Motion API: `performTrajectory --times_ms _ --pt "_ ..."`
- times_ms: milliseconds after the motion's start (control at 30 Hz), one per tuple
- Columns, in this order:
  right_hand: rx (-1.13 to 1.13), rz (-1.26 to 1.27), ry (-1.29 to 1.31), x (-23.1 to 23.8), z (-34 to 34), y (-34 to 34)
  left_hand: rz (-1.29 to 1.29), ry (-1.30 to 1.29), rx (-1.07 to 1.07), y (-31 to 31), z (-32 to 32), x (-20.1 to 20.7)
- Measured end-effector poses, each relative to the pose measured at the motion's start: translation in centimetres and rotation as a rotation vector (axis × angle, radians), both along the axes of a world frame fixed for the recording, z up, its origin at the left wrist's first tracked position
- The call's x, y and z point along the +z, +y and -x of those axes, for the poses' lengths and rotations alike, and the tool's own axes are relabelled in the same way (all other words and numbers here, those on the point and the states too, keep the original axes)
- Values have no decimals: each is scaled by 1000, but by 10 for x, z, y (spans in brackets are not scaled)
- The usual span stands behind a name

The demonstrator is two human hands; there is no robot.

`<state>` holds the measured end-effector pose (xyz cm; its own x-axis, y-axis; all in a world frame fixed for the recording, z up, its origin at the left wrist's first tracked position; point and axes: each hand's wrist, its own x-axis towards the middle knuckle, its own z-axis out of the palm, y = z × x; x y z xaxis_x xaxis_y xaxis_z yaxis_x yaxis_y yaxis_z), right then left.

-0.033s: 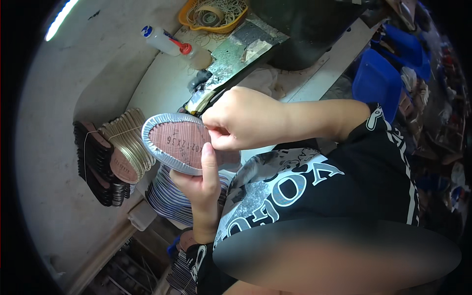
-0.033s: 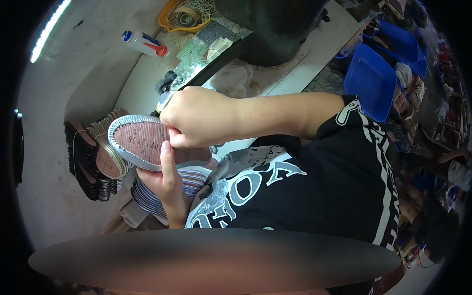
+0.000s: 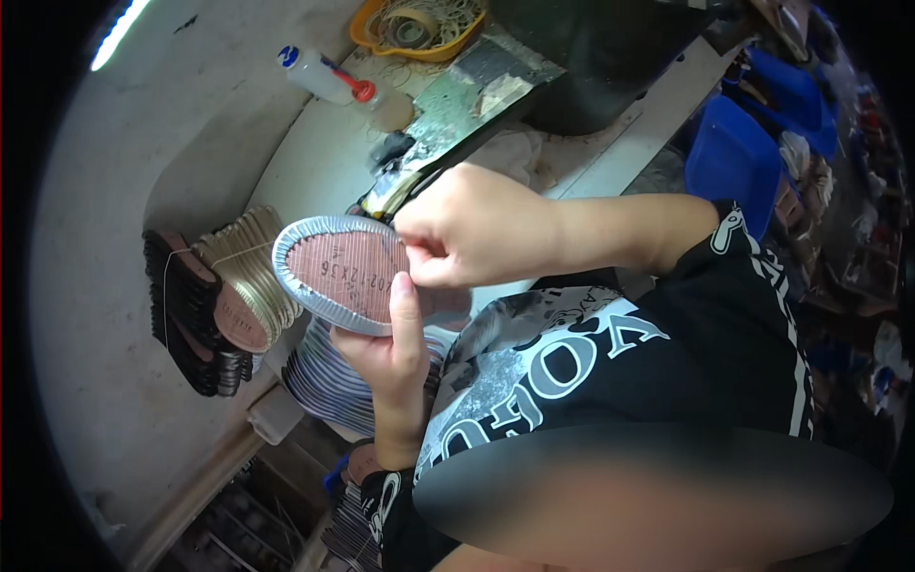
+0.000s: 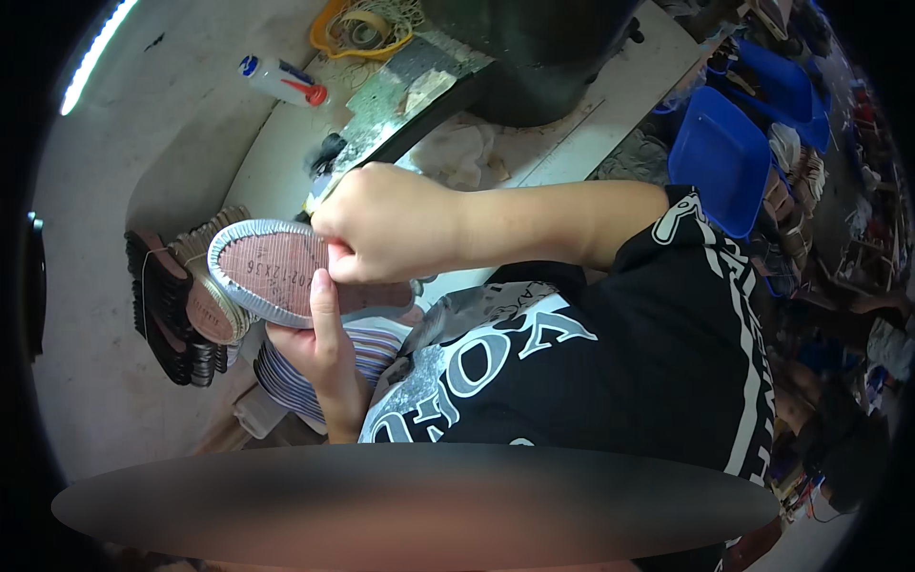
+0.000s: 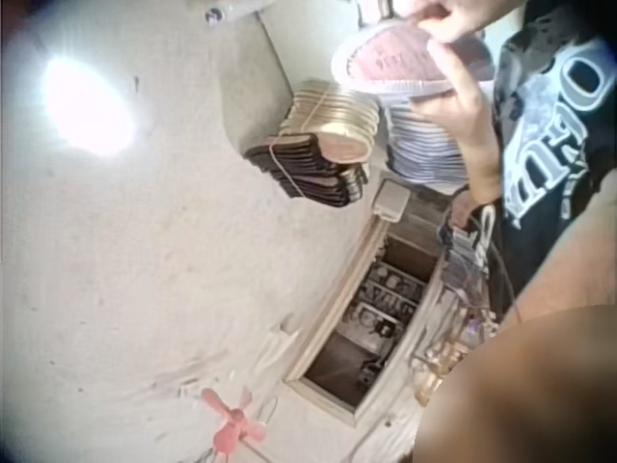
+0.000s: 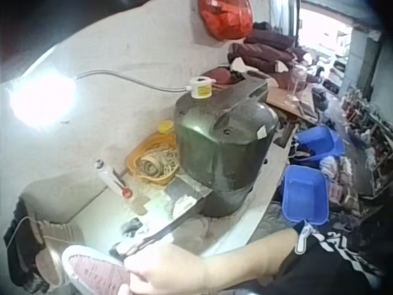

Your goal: The recorder is sorting, inspecting, and stacking various shoe soles at a manufacturing workbench.

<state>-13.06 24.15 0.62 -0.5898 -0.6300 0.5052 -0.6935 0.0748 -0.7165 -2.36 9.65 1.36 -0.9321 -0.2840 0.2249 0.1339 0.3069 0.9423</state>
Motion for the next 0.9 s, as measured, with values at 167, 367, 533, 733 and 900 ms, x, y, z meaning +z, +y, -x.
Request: performTrajectory --times_ms 167,367,533,733,900 --pt "198 214 -1087 -13 9 4 -158 37 91 6 2 -7" --pt "116 188 -738 -4 -2 3 -247 61 72 2 6 -7" --pt "18 -157 56 3 3 1 -51 94 21 -1 5 -11" --pt "43 -103 -175 4 5 -6 5 96 10 -3 1 -9" --pt "216 394 -1289 -24 -4 -10 -331 108 90 3 2 -14"
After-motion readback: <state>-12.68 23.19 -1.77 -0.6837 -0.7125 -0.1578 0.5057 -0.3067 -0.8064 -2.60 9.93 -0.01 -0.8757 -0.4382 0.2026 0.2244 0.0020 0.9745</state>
